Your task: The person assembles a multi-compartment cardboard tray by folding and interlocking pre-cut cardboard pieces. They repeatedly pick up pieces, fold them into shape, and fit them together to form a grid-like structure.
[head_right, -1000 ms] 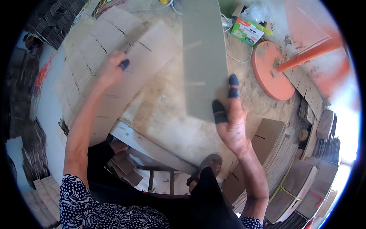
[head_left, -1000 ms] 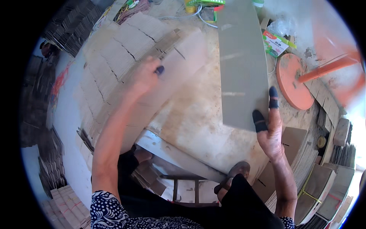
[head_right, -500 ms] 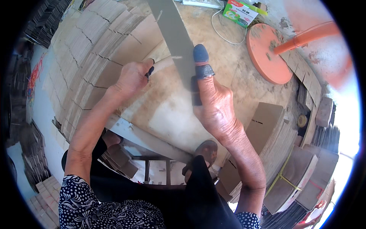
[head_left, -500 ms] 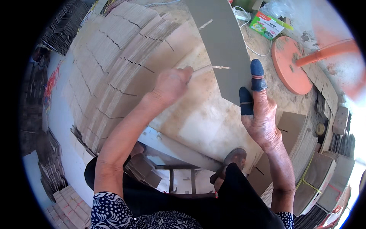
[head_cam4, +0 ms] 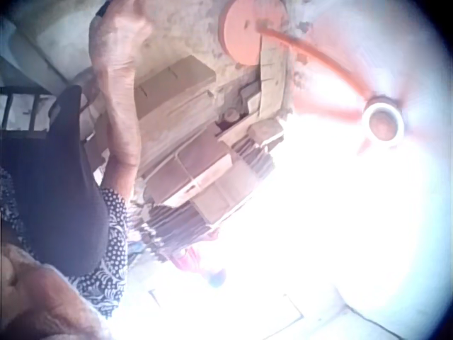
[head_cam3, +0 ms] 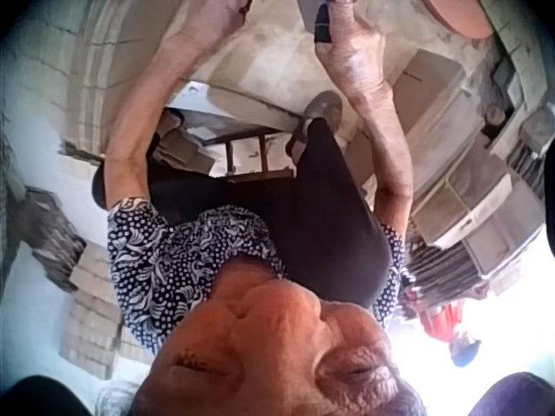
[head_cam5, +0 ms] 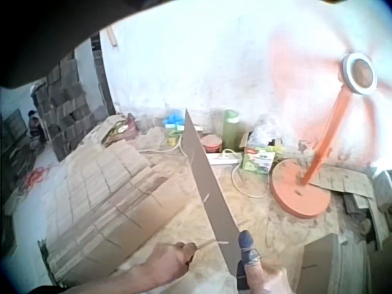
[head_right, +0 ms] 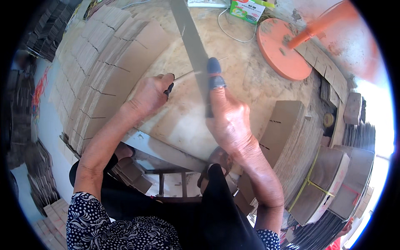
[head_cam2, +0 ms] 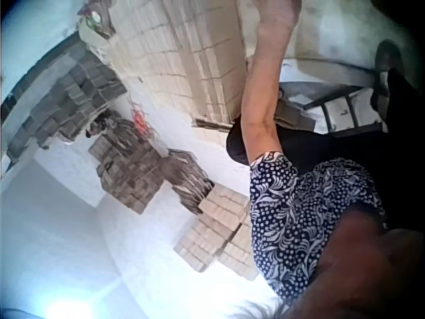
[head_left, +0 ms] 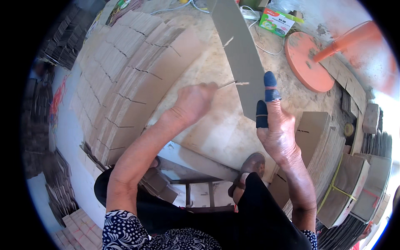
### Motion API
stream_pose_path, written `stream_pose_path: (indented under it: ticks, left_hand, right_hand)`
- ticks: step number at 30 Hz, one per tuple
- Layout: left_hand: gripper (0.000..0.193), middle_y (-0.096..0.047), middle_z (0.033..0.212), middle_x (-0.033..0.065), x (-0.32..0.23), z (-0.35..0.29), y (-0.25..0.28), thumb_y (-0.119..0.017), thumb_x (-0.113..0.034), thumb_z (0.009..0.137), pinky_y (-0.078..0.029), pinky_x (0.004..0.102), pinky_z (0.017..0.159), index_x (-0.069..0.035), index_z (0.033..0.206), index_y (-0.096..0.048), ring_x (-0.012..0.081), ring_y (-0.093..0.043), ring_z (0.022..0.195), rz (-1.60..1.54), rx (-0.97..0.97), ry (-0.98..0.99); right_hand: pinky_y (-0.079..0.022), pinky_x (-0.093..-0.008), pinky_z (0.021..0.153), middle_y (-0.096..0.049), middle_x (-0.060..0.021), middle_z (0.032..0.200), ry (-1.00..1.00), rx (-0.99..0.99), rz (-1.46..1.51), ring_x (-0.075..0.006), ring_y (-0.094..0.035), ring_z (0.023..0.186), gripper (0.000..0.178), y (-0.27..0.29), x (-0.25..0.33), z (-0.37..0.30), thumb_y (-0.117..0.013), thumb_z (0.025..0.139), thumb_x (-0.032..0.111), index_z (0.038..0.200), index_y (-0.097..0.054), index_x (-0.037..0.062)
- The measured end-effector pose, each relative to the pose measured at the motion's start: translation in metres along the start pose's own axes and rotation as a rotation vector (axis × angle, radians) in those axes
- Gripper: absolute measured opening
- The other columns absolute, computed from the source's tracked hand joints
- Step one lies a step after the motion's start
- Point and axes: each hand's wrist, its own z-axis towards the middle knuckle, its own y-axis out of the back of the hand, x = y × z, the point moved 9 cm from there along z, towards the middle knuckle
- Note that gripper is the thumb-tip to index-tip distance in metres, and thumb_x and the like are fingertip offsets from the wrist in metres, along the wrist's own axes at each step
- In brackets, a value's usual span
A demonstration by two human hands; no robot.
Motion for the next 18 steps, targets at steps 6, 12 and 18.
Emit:
stream_pose_path:
  ticks: [6, 12, 18]
  left_hand:
    - [0.019, -0.06, 0.072, 0.015, -0.011, -0.006, -0.014, -0.057, 0.005, 0.066, -0.048, 0.0447, 0.058, -0.005, 0.081, -0.052, 0.0364, -0.062, 0.068, -0.04, -0.025, -0.064]
    - [0.017, -0.061, 0.072, 0.0131, -0.016, -0.008, -0.015, -0.058, 0.003, 0.067, -0.049, 0.0443, 0.058, -0.006, 0.08, -0.053, 0.036, -0.062, 0.067, -0.167, -0.072, -0.083]
    - [0.027, -0.061, 0.091, 0.0234, 0.016, -0.005, -0.002, -0.066, -0.012, 0.076, -0.046, 0.0462, 0.078, -0.001, 0.099, -0.057, 0.0406, -0.059, 0.091, -0.593, -0.075, -0.008]
  right_hand:
    - [-0.05, -0.0446, 0.056, -0.059, -0.0183, 0.088, 0.003, 0.007, -0.068, -0.0372, -0.06, 0.064, 0.089, -0.016, -0.008, -0.002, -0.054, 0.062, -0.006, 0.145, -0.024, 0.0072]
    - [-0.05, -0.0444, 0.059, -0.06, -0.0173, 0.082, -0.063, 0.083, -0.134, -0.0367, -0.061, 0.067, 0.088, -0.052, -0.031, 0.001, -0.055, 0.066, -0.006, 0.146, -0.022, 0.0088]
    - [-0.051, -0.0437, 0.06, -0.065, -0.02, 0.084, -0.094, 0.182, -0.26, -0.0357, -0.064, 0.069, 0.064, -0.069, -0.055, -0.002, -0.059, 0.075, 0.0, 0.137, -0.041, 0.004]
